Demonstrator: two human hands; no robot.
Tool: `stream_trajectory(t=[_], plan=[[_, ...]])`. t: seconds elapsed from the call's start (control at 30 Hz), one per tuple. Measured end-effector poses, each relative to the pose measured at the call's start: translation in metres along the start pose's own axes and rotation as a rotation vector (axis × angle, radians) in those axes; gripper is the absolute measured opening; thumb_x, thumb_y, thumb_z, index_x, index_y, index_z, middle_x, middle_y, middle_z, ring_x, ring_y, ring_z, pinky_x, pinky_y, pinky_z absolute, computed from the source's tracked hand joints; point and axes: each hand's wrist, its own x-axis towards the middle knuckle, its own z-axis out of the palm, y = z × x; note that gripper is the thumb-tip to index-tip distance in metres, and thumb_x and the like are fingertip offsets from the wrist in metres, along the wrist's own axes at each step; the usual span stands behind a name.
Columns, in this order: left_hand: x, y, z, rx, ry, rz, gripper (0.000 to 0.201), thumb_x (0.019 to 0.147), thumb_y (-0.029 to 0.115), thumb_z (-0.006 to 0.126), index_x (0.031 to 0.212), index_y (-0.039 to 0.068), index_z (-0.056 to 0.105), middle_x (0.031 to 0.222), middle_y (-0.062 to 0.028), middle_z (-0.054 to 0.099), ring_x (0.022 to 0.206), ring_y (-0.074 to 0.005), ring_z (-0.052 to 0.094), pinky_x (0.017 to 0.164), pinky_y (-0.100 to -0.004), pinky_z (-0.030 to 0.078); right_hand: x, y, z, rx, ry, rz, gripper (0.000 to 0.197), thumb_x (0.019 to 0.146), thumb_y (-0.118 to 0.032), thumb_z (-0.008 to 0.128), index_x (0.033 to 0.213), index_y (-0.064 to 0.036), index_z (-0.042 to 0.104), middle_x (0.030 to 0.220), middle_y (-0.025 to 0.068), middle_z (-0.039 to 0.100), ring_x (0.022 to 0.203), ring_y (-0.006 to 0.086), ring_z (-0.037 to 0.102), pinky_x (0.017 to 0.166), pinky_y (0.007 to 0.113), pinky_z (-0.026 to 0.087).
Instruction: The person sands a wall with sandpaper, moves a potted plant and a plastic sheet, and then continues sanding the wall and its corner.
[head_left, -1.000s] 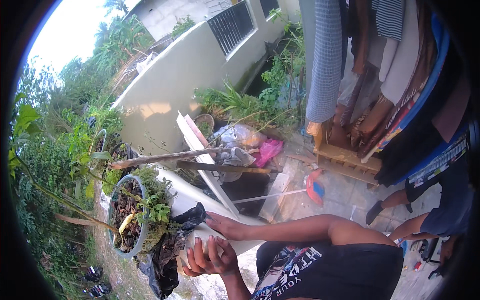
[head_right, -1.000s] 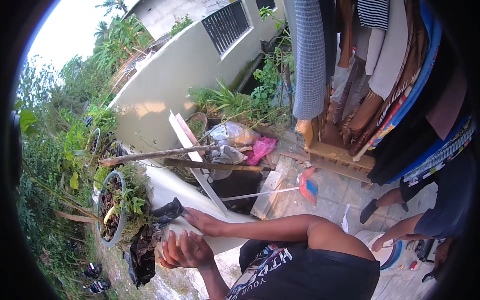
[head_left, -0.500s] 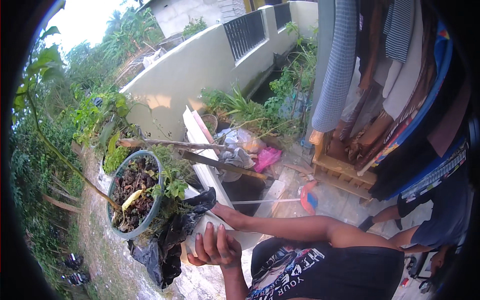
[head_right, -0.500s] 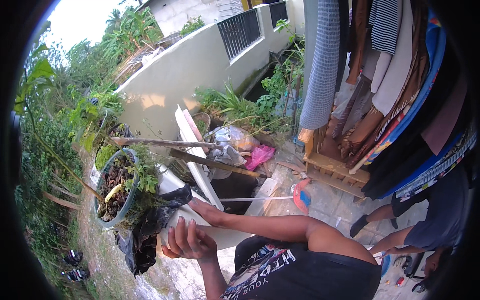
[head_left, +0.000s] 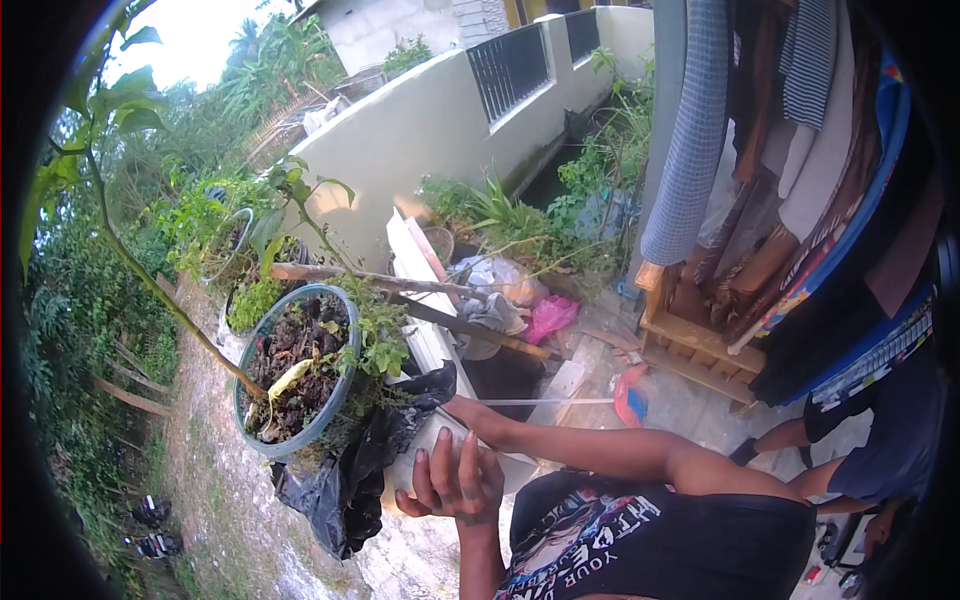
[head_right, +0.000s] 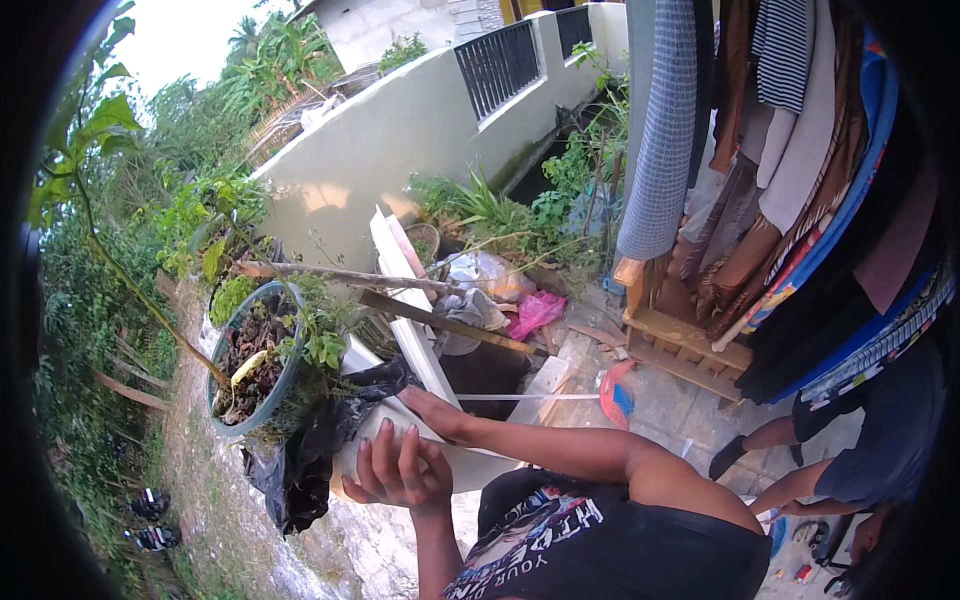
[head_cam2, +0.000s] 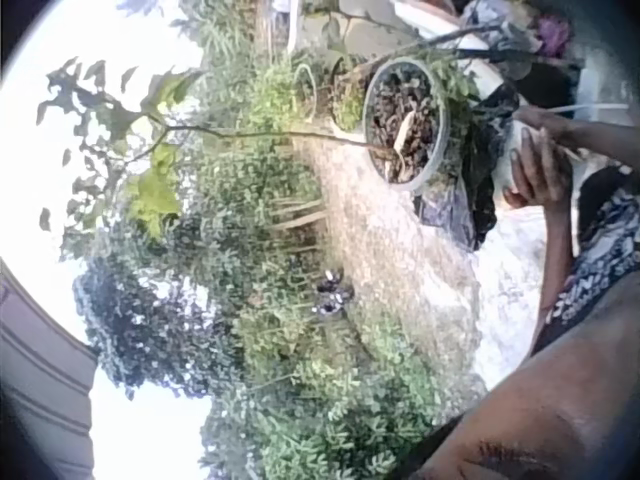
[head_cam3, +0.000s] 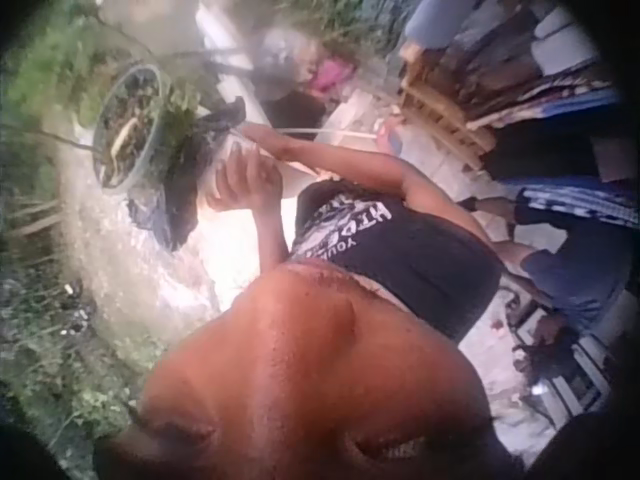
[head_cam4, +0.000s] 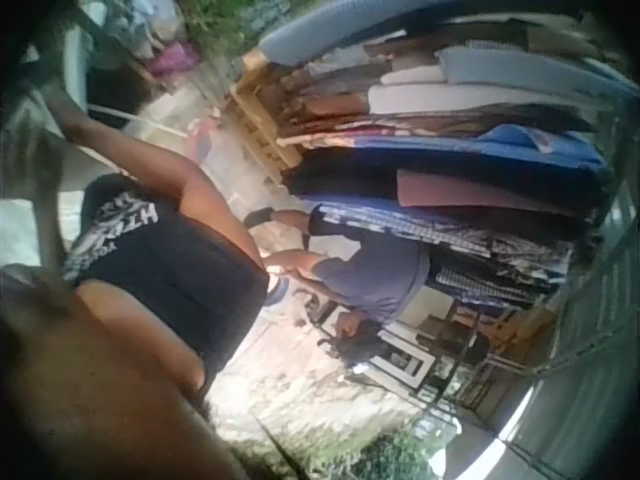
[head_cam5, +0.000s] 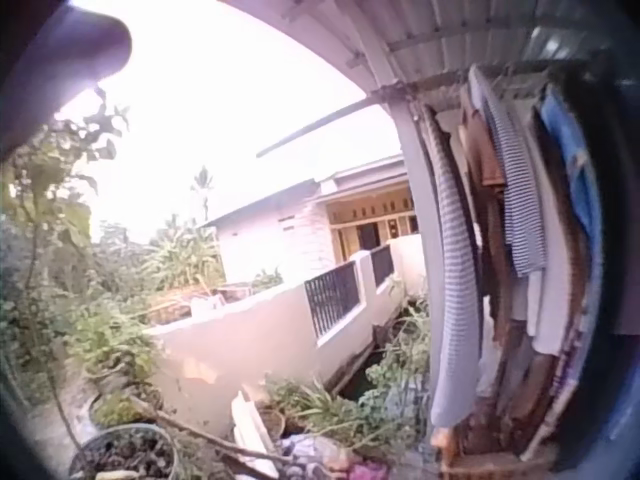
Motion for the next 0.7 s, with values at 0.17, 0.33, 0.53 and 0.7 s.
stream_trajectory(t=[0.17,0.33,0.53,0.7], plan=[[-0.002,-0.002,-0.001,0.002,-0.001,-0.018,0.017,0.087,0.021,0.066,0.103,0.028,0.065,0.122,0.0037,0.067,0.125,-0.0258,0.053,0.113,-0.0559,0.018,-0.045,-0.022,0.01,0.046,0.065,0.128,0.062,0.108,-0.046,0.035,0.148,0.0006,0.041,0.149,0.0146,0.045,0.139,0.0224,0.038,0.117,0.034,0.027],[0.0,-0.002,-0.002,0.007,-0.007,-0.039,0.022,0.084,0.02,0.072,0.102,0.032,0.066,0.119,0.0069,0.066,0.124,-0.0232,0.052,0.117,-0.0538,0.014,-0.046,-0.042,0.01,0.049,-0.003,0.122,0.057,0.109,-0.045,0.036,0.143,-0.0005,0.046,0.14,0.012,0.05,0.132,0.0191,0.043,0.113,0.032,0.031],[0.002,0.001,0.0,0.007,0.005,-0.042,0.022,0.084,0.022,0.073,0.101,0.033,0.066,0.119,0.0069,0.066,0.125,-0.0234,0.052,0.117,-0.0547,0.014,-0.027,-0.049,0.011,-0.012,-0.031,-0.037,0.058,0.109,-0.046,0.037,0.143,0.0005,0.045,0.138,0.013,0.051,0.13,0.0192,0.043,0.112,0.031,0.032],[0.002,0.0,-0.002,0.037,0.006,-0.01,0.015,0.086,0.026,0.066,0.101,0.027,0.065,0.122,0.0032,0.065,0.124,-0.0271,0.053,0.111,-0.0572,0.021,-0.048,-0.022,0.007,-0.036,0.052,0.018,0.06,0.108,-0.046,0.037,0.144,0.0012,0.043,0.138,0.0133,0.051,0.128,0.0194,0.045,0.111,0.031,0.034]])
